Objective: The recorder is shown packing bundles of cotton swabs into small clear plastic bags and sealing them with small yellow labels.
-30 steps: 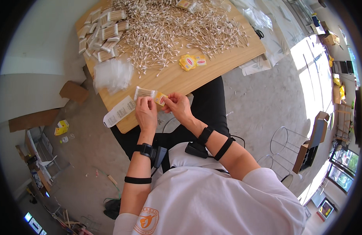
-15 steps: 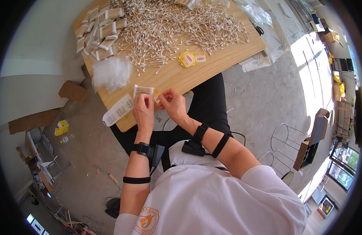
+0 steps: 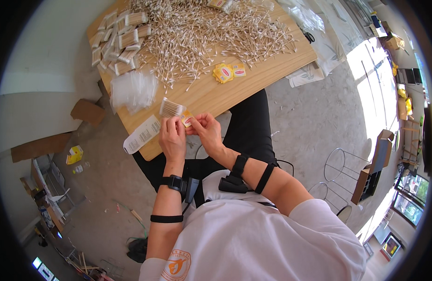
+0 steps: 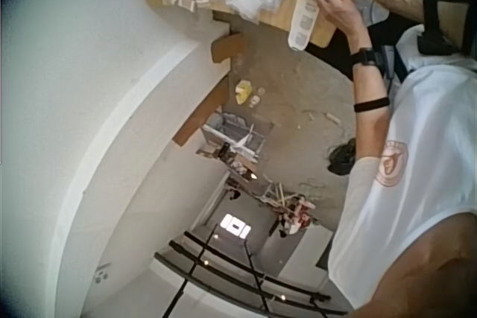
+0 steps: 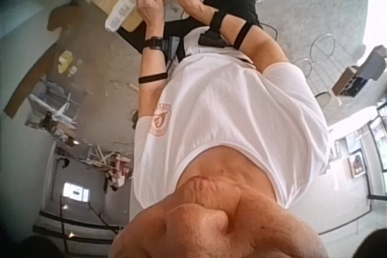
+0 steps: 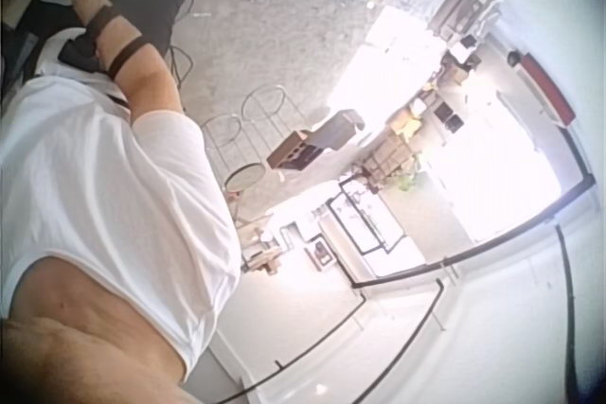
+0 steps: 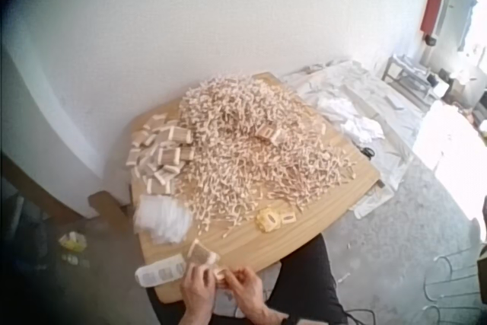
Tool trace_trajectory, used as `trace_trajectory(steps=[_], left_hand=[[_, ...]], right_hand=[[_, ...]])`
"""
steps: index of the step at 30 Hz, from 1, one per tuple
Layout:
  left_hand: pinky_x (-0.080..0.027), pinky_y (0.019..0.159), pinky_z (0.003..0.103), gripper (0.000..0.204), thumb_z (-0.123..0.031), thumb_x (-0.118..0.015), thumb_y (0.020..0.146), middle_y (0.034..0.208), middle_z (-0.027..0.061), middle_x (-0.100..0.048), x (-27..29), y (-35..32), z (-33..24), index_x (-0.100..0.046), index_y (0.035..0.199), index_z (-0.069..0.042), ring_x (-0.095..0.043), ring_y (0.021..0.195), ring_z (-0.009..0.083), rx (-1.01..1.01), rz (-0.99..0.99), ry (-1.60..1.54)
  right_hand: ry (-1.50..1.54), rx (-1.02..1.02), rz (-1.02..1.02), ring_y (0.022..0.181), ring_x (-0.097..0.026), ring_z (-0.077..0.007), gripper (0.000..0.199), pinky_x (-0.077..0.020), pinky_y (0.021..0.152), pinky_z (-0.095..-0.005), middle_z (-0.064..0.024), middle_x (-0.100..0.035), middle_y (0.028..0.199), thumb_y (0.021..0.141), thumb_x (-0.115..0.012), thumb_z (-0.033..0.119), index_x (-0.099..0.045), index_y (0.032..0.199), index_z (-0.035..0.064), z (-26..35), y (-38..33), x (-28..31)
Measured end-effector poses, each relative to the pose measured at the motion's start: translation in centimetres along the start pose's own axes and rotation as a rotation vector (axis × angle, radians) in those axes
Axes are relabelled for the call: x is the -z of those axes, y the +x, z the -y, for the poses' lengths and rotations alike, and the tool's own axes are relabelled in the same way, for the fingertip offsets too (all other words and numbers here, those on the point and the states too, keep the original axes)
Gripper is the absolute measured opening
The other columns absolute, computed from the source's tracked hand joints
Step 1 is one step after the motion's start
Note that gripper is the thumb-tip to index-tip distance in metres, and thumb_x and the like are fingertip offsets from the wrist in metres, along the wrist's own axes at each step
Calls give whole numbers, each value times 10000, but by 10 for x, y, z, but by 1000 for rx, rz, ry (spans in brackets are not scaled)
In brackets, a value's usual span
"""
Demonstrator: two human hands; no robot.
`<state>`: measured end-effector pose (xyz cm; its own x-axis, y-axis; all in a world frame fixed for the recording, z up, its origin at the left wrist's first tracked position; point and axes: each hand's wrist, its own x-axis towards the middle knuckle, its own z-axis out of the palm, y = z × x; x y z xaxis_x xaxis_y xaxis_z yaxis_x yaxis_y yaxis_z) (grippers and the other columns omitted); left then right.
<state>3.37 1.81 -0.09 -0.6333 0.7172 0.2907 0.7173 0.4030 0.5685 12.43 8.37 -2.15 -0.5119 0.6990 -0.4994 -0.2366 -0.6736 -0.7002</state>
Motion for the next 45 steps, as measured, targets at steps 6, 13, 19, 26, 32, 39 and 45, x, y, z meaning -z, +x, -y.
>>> trace_trajectory(steps=[6,13,19,26,32,39,45], left_hand=[[-487,631,391,85,-43,-653,864,843,88,-561,3,0,-4,-596,920,-71,-602,735,281,24,-33,-58],[-503,623,362,77,-39,-661,862,874,86,-597,4,1,-6,-618,926,-41,-627,717,247,-125,-68,41],[-489,642,370,74,-55,-669,859,871,75,-602,3,1,-7,-618,913,-53,-615,723,250,-127,-70,71],[-477,691,380,68,-69,-659,872,888,74,-609,1,3,-8,-627,929,-50,-608,735,250,-191,-34,53],[-442,935,420,309,-89,-591,913,1066,108,-636,1,23,14,-562,1212,-17,-574,1062,312,54,-96,-88],[-411,1003,415,447,-51,-642,862,1206,124,-621,8,34,49,-549,1299,-59,-538,1135,328,143,218,-136],[-419,991,407,420,-52,-665,845,1192,130,-622,10,36,41,-596,1258,-74,-540,1123,327,80,201,-104]], right_hand=[[-14,9,71,764,-687,-161,136,-584,707,-275,-106,-684,883,939,-641,78,-534,972,0,-8,0,4],[-55,11,84,787,-675,-141,136,-580,717,-267,-88,-685,874,935,-648,79,-553,974,-11,-4,3,0],[-164,65,96,687,-649,-110,159,-556,618,-243,-78,-693,786,922,-672,105,-622,944,-44,1,12,0],[-205,31,70,662,-652,-104,159,-556,581,-242,-78,-692,770,910,-682,100,-654,936,-54,6,24,5],[-306,0,73,686,-672,-144,156,-573,607,-265,-106,-690,821,923,-653,80,-626,1007,-49,6,29,21],[-472,74,50,605,-653,-117,135,-534,541,-243,-77,-673,732,873,-662,50,-643,955,-56,26,37,15],[-526,134,41,559,-612,-96,137,-494,507,-244,-68,-664,702,871,-671,79,-662,907,-52,33,48,17]])
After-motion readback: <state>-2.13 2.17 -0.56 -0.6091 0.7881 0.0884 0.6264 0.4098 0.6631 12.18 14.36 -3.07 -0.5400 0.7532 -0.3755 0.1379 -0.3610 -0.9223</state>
